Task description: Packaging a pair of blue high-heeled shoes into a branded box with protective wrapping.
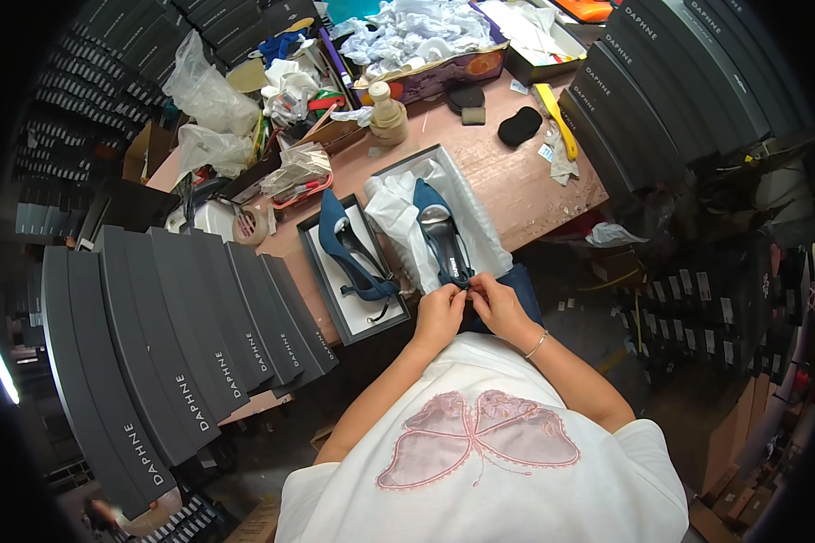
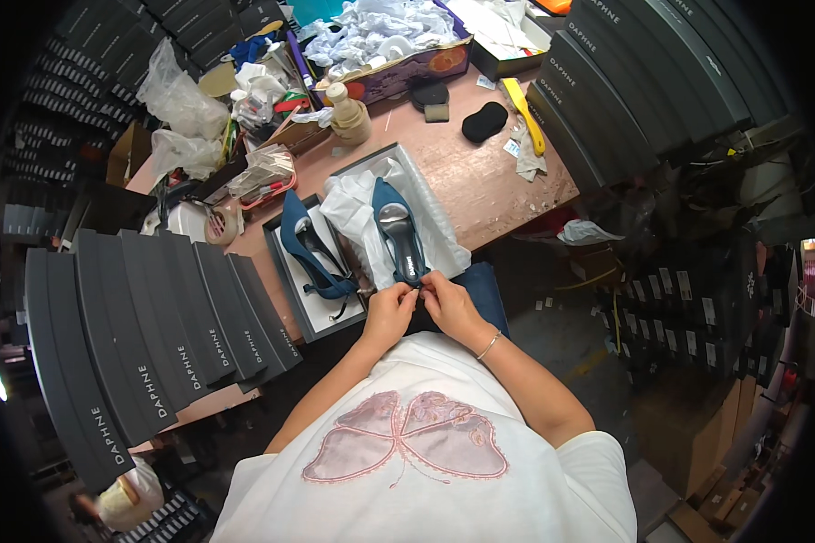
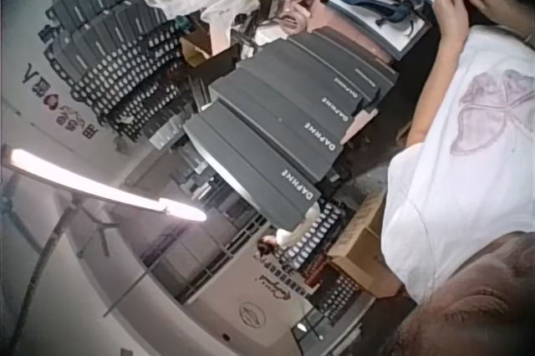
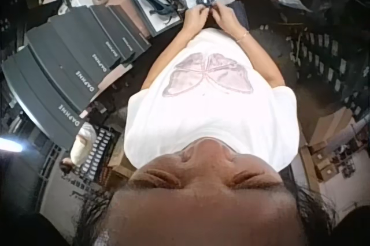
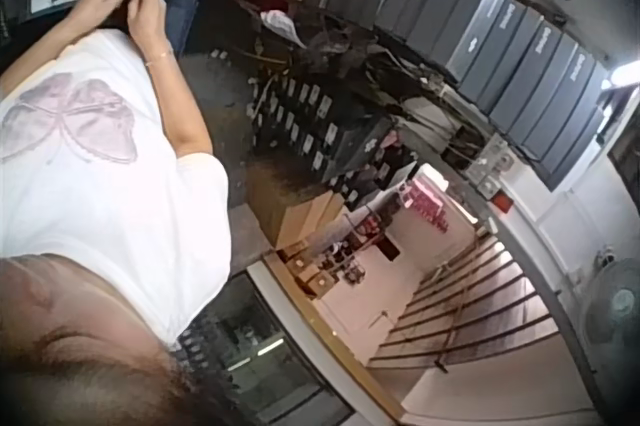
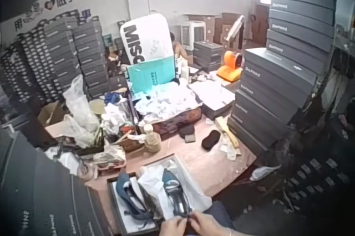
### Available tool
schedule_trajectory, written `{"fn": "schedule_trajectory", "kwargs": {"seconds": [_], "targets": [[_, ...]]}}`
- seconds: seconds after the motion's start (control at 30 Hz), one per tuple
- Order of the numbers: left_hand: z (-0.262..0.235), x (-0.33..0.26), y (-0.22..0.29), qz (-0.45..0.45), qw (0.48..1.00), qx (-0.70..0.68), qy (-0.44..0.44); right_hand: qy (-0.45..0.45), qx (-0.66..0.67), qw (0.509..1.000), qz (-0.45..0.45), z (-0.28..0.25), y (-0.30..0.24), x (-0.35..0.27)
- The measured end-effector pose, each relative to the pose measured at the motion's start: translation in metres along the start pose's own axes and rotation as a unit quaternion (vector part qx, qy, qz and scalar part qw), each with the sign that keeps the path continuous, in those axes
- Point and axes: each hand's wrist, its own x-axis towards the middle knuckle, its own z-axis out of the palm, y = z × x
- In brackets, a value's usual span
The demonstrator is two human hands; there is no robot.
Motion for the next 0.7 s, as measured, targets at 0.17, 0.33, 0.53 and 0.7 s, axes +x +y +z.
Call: {"fn": "schedule_trajectory", "kwargs": {"seconds": [0.17,0.33,0.53,0.7], "targets": [[0.004,-0.003,-0.006,0.037,0.998,0.03,0.041,0.024,-0.046,0.998,-0.019,0.005,-0.007,-0.005],[-0.004,-0.002,0.01,0.119,0.956,0.267,-0.017,0.012,-0.041,0.999,0.007,0.007,-0.008,-0.009],[0.002,0.001,0.002,0.08,0.986,0.144,-0.004,0.022,0.091,0.992,0.088,0.008,0.006,-0.008],[-0.003,-0.005,0.001,0.103,0.992,0.07,0.006,-0.016,0.211,0.969,0.13,0.006,0.013,0.0]]}}
